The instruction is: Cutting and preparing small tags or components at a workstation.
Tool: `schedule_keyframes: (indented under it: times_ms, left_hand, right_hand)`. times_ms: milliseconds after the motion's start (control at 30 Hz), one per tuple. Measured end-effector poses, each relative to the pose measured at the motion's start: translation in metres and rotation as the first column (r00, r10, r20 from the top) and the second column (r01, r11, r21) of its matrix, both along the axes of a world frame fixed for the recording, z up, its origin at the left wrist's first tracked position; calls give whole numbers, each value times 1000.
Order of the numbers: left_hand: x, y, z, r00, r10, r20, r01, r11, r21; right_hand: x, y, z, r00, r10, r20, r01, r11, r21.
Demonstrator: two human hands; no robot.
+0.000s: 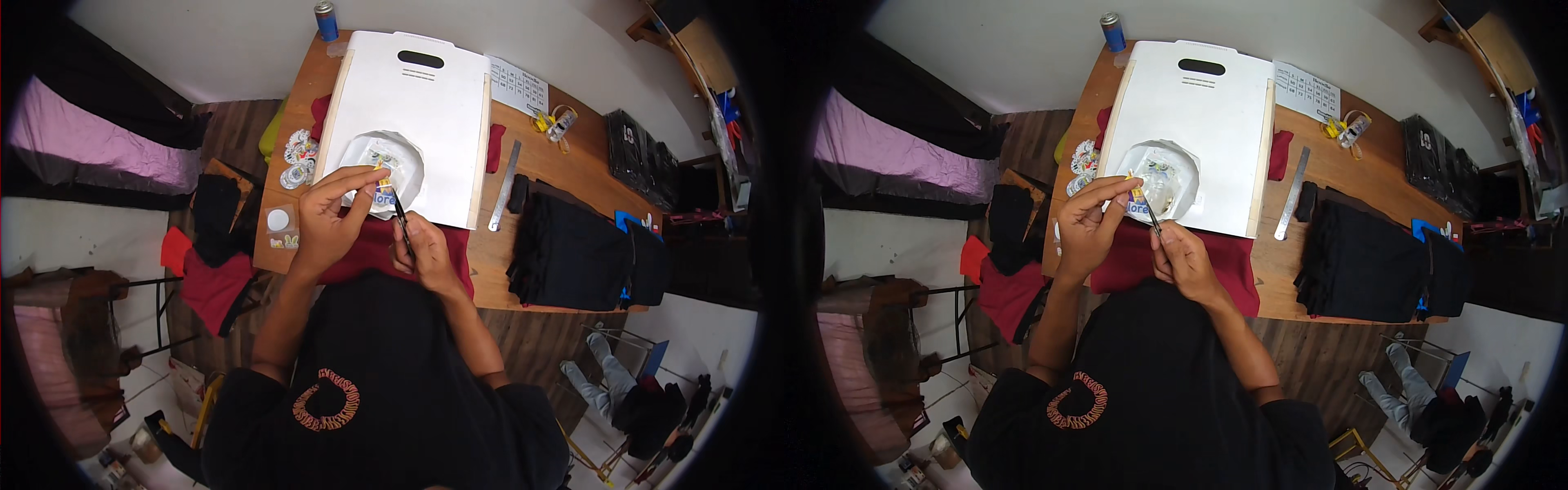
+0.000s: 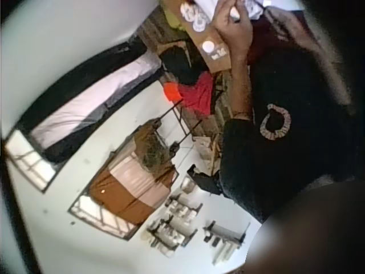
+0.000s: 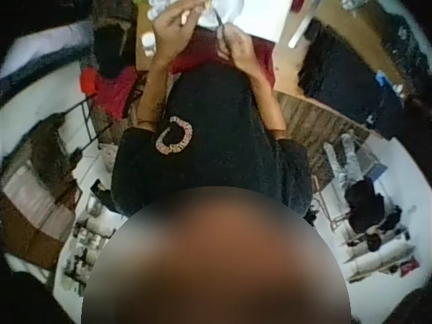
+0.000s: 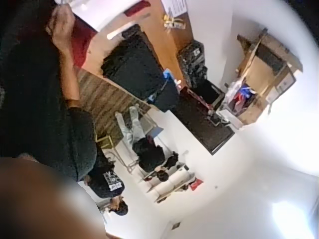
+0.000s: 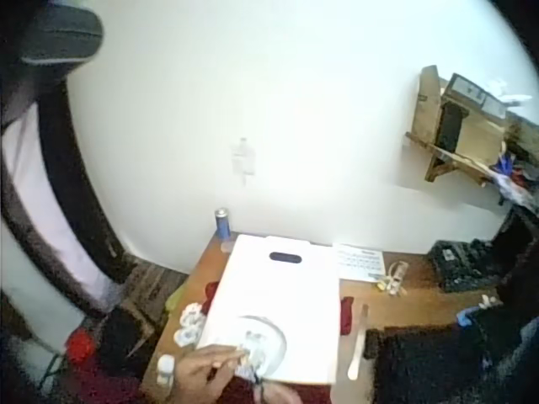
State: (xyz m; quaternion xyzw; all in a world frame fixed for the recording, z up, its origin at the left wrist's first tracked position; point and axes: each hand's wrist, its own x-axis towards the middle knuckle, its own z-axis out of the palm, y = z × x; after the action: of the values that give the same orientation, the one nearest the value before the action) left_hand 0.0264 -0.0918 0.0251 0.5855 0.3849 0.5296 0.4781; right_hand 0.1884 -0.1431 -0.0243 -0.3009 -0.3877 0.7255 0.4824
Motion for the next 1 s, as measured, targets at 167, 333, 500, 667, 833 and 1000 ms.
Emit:
schedule_keyframes:
  times_ms: [167, 333, 500, 667, 833, 1000]
  left_hand:
    - [0, 0, -1, 1000, 9, -5, -9, 1000, 4]
    - [3, -1, -2, 1000, 13, 26, -13, 1000, 3]
    - [4, -1, -3, 1000, 9, 27, -9, 1000, -1]
    - [4, -1, 0, 1000, 1, 23, -1, 1000, -3]
    - [5, -2, -1, 999, -8, 35, 9, 1000, -23]
    - [8, -5, -1, 999, 3, 46, -2, 1000, -31]
  right_hand:
    - [0, 1, 0, 1000, 4, 15, -4, 1000, 2]
    - [0, -1, -1, 999, -1, -51, 1, 1000, -4]
    - [-1, 0, 3, 996, -13, -84, 11, 1000, -26]
    - [0, 0, 1, 995, -12, -100, 8, 999, -35]
    - [-1, 0, 1, 995, -26, -96, 23, 999, -28]
    - [-4, 1, 9, 986, -69, -150, 72, 997, 18]
